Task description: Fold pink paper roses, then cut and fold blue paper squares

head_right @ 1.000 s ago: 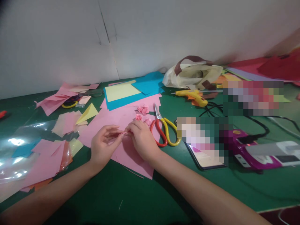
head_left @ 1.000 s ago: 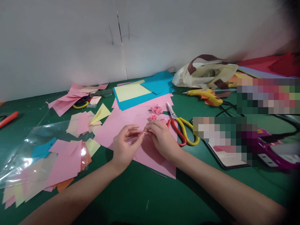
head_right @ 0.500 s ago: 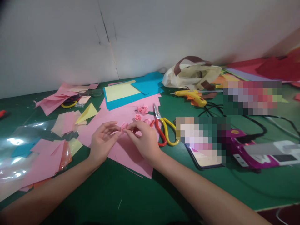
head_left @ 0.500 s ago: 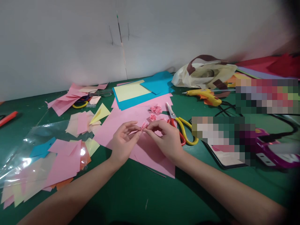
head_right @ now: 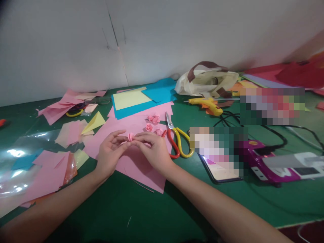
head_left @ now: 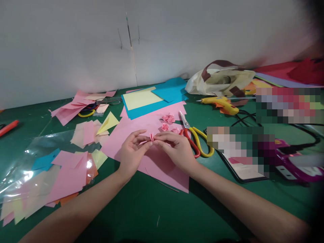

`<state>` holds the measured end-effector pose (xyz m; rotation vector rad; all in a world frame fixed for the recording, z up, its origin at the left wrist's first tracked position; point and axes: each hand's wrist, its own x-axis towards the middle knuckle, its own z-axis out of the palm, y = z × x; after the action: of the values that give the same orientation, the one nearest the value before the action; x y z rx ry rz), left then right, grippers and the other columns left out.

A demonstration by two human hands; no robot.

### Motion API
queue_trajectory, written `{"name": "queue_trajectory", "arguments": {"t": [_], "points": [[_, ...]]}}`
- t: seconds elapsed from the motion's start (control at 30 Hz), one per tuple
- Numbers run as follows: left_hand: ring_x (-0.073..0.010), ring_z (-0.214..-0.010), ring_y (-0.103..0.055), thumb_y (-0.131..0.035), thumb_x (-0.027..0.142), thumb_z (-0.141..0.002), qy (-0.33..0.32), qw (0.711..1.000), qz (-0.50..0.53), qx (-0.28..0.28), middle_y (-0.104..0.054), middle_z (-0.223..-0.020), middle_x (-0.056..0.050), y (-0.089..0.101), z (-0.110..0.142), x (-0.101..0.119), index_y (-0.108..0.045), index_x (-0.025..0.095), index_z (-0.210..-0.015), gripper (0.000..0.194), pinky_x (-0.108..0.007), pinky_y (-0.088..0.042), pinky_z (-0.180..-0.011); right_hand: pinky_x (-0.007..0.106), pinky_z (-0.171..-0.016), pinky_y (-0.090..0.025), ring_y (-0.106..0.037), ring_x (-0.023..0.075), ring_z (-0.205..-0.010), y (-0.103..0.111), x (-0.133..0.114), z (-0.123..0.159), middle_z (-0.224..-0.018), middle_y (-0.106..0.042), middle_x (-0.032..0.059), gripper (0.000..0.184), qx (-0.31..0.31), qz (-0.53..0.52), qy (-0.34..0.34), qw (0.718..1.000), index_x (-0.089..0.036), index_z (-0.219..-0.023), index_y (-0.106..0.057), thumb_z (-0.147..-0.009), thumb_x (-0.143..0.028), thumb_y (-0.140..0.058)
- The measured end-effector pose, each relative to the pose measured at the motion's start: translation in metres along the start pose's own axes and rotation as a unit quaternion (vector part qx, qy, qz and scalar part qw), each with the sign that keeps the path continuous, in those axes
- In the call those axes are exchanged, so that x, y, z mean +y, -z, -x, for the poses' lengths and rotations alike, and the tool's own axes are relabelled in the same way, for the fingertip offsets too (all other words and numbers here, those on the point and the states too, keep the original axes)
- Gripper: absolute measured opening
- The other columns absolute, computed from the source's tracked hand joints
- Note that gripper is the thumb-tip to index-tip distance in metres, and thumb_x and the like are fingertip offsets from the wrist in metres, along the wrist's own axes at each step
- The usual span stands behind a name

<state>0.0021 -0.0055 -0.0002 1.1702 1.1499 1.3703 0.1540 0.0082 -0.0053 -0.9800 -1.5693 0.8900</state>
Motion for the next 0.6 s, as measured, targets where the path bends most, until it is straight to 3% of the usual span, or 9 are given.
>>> {"name": "queue_trajectory", "arguments": {"t": [0.27,0.6], "points": [[-0.0147,-0.078,-0.066,-0.078,0.022,-0.062,0.016,1.0,-0.017,-0.011,-0.067,-0.076,0.001,0.0006,-0.0006,-0.0007,-0.062,0.02,-0.099,0.041,-0.029,-0.055,-0.076,0.039,-0.084,-0.051,-0.067,0.0198,-0.086,-0.001,0.0016,0.0021,-0.088,-0.073,0.0047,0.009,0.001,0.032,0.013,0.999,-0.024,-0.079,-0.073,-0.076,-0.026,-0.065],[-0.014,-0.079,-0.065,-0.069,0.02,-0.07,0.029,0.998,-0.053,0.003,-0.066,-0.078,0.0,0.0011,-0.0017,-0.0005,-0.061,0.02,-0.105,0.035,-0.029,-0.052,-0.078,0.035,-0.077,-0.051,-0.065,0.0187,-0.082,-0.0011,0.0018,0.0022,-0.086,-0.072,0.0025,0.014,-0.01,0.105,0.02,0.994,-0.024,-0.082,-0.069,-0.084,-0.023,-0.055]]}}
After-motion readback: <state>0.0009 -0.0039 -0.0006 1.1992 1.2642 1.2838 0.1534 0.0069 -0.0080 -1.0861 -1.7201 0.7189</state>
